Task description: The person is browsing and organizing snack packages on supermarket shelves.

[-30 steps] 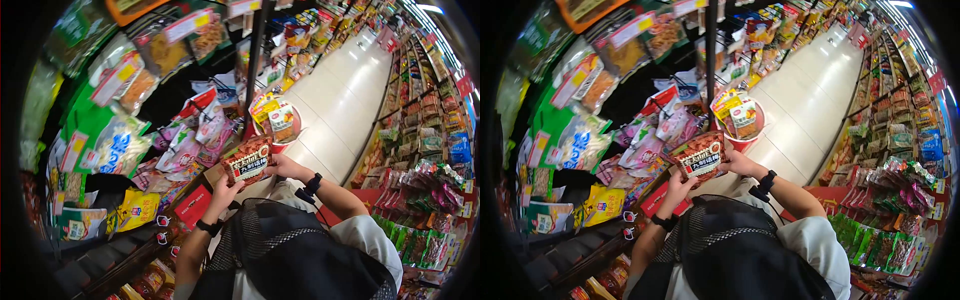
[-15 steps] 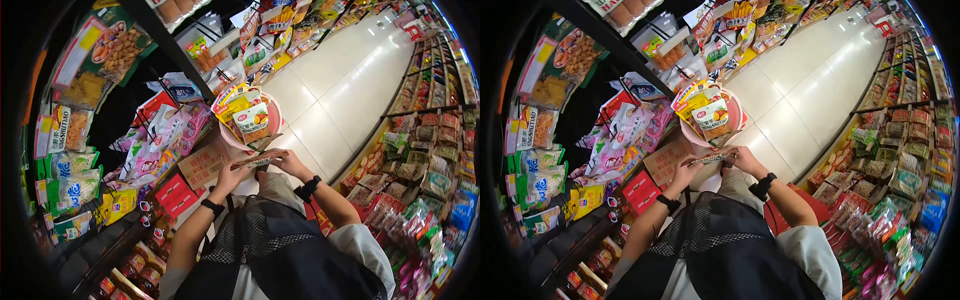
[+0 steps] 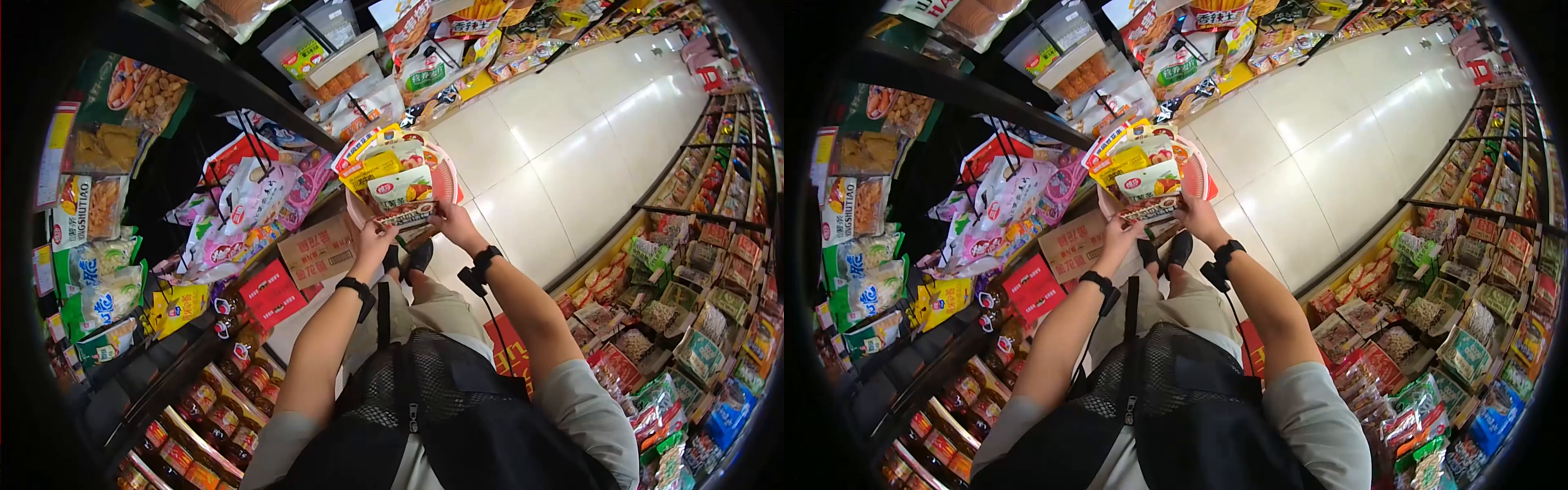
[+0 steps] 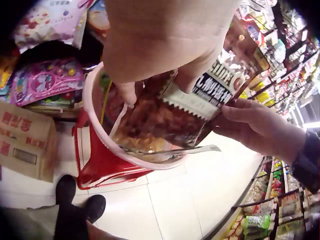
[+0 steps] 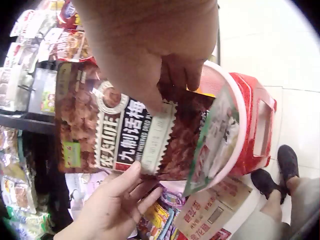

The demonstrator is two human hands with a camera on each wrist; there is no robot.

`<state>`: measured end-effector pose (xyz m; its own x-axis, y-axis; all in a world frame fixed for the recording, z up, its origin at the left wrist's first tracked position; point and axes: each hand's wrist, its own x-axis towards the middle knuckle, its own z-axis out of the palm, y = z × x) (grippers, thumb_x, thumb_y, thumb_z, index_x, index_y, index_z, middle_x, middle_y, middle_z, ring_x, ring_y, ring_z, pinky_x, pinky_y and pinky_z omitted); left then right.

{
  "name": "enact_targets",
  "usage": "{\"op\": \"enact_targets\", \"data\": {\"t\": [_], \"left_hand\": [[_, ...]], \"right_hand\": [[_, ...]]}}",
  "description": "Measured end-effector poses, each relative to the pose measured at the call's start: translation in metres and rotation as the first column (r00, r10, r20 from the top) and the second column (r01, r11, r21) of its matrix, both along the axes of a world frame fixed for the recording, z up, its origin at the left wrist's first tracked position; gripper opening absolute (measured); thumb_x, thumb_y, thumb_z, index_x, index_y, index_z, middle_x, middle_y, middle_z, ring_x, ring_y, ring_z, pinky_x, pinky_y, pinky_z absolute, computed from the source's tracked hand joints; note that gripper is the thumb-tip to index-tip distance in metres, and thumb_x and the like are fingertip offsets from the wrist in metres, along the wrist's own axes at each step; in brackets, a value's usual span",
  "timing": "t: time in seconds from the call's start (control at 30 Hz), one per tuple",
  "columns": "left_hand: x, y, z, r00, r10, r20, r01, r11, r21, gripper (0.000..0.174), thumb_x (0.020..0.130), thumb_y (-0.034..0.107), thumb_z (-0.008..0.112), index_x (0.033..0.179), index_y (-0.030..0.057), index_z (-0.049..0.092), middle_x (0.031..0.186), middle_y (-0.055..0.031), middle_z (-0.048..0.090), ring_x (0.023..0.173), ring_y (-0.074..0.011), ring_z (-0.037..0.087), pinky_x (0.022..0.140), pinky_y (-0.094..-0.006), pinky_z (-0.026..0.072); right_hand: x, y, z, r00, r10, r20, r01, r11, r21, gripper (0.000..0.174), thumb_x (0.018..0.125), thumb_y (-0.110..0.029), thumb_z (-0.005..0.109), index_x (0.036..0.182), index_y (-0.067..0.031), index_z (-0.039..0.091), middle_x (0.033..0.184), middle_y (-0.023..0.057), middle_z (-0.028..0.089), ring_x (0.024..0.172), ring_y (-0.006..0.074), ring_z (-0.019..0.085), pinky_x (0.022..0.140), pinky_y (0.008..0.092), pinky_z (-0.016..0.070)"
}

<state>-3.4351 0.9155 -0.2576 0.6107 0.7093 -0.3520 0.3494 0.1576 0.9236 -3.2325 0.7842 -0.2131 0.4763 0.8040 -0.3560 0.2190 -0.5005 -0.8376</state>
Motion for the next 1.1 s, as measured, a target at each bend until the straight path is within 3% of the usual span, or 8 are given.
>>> {"op": "enact_targets", "data": {"t": [0.2, 0.27, 0.47, 0.6, 0.7, 0.83, 0.93, 1.1], "left_hand": [[0.011, -0.005, -0.012, 0.988, 0.123, -0.096, -0.143, 0.958, -0.247, 0.022, 0.087, 0.012, 0.074, 0.102, 0.0023, 0.06, 0.092, -0.0027, 0.064, 0.086, -0.0107, 0.06, 0.076, -0.0259, 0.0496], [0.01, -0.001, -0.027, 0.99, 0.114, -0.089, -0.13, 0.968, -0.213, 0.026, 0.088, 0.016, 0.073, 0.104, 0.0013, 0.059, 0.09, -0.0044, 0.064, 0.081, -0.0107, 0.062, 0.059, -0.0263, 0.0564], [-0.005, 0.002, -0.064, 0.985, 0.072, -0.156, -0.077, 0.997, -0.026, 0.021, 0.087, 0.009, 0.069, 0.105, -0.0001, 0.061, 0.094, -0.0061, 0.068, 0.089, -0.015, 0.064, 0.082, -0.0291, 0.0526], [-0.015, 0.003, -0.068, 0.983, 0.162, 0.082, -0.146, 0.974, -0.171, 0.018, 0.087, 0.002, 0.061, 0.105, 0.0006, 0.062, 0.097, -0.009, 0.07, 0.1, -0.0193, 0.065, 0.089, -0.0312, 0.0496], [-0.026, 0.019, -0.079, 0.99, 0.134, -0.036, -0.133, 0.991, 0.027, 0.021, 0.087, 0.0, 0.055, 0.107, 0.0016, 0.062, 0.1, -0.0109, 0.07, 0.103, -0.0217, 0.065, 0.093, -0.0328, 0.0481], [-0.02, 0.042, -0.065, 0.933, 0.284, -0.223, -0.296, 0.955, -0.022, 0.028, 0.088, 0.0, 0.054, 0.116, 0.003, 0.057, 0.109, -0.0082, 0.065, 0.102, -0.0197, 0.06, 0.092, -0.0305, 0.0468], [-0.011, 0.063, -0.075, 0.909, 0.388, -0.152, -0.384, 0.922, 0.051, 0.03, 0.09, 0.003, 0.054, 0.12, 0.004, 0.055, 0.117, -0.0104, 0.061, 0.109, -0.0207, 0.058, 0.096, -0.0318, 0.0448], [0.016, 0.095, -0.054, 0.866, 0.489, -0.108, -0.501, 0.851, -0.158, 0.048, 0.088, 0.0, 0.057, 0.135, 0.001, 0.047, 0.133, -0.015, 0.055, 0.122, -0.0241, 0.054, 0.102, -0.0343, 0.0412]], "right_hand": [[-0.001, 0.006, -0.042, 0.99, -0.074, 0.119, 0.089, 0.988, -0.122, 0.023, 0.083, -0.017, 0.069, 0.105, -0.0095, 0.071, 0.092, 0.0193, 0.07, 0.089, 0.0349, 0.069, 0.076, 0.0421, 0.0543], [0.0, 0.01, -0.042, 0.993, -0.084, 0.088, 0.095, 0.988, -0.123, 0.023, 0.083, -0.018, 0.069, 0.104, -0.0082, 0.072, 0.089, 0.0191, 0.07, 0.086, 0.0361, 0.069, 0.075, 0.0426, 0.0546], [0.006, 0.017, -0.041, 0.99, -0.017, 0.142, 0.039, 0.987, -0.156, 0.023, 0.084, -0.017, 0.068, 0.104, -0.0062, 0.071, 0.092, 0.0193, 0.07, 0.09, 0.0352, 0.069, 0.077, 0.0419, 0.0548], [0.014, 0.006, -0.043, 0.999, 0.036, -0.025, -0.037, 0.999, -0.025, 0.036, 0.082, -0.016, 0.072, 0.116, -0.0033, 0.066, 0.103, 0.019, 0.07, 0.091, 0.0319, 0.07, 0.078, 0.0409, 0.0552], [0.025, 0.014, 0.006, 0.957, 0.124, -0.264, -0.128, 0.992, 0.003, 0.059, 0.081, -0.022, 0.077, 0.131, 0.0003, 0.055, 0.114, 0.0192, 0.067, 0.096, 0.03, 0.068, 0.084, 0.0381, 0.0536], [0.037, 0.053, 0.056, 0.954, 0.299, -0.032, -0.3, 0.952, -0.063, 0.056, 0.084, -0.028, 0.074, 0.128, 0.0015, 0.056, 0.115, 0.0217, 0.066, 0.109, 0.0336, 0.064, 0.095, 0.0414, 0.0484], [0.04, 0.088, 0.02, 0.911, 0.301, 0.282, -0.339, 0.936, 0.096, 0.048, 0.089, -0.026, 0.067, 0.126, 0.0018, 0.056, 0.116, 0.0239, 0.065, 0.11, 0.0381, 0.062, 0.094, 0.0426, 0.0487], [0.033, 0.118, -0.024, 0.745, 0.454, 0.488, -0.444, 0.884, -0.145, 0.021, 0.092, -0.019, 0.055, 0.096, 0.0013, 0.058, 0.096, 0.0257, 0.067, 0.087, 0.0414, 0.066, 0.077, 0.0509, 0.0515]]}}
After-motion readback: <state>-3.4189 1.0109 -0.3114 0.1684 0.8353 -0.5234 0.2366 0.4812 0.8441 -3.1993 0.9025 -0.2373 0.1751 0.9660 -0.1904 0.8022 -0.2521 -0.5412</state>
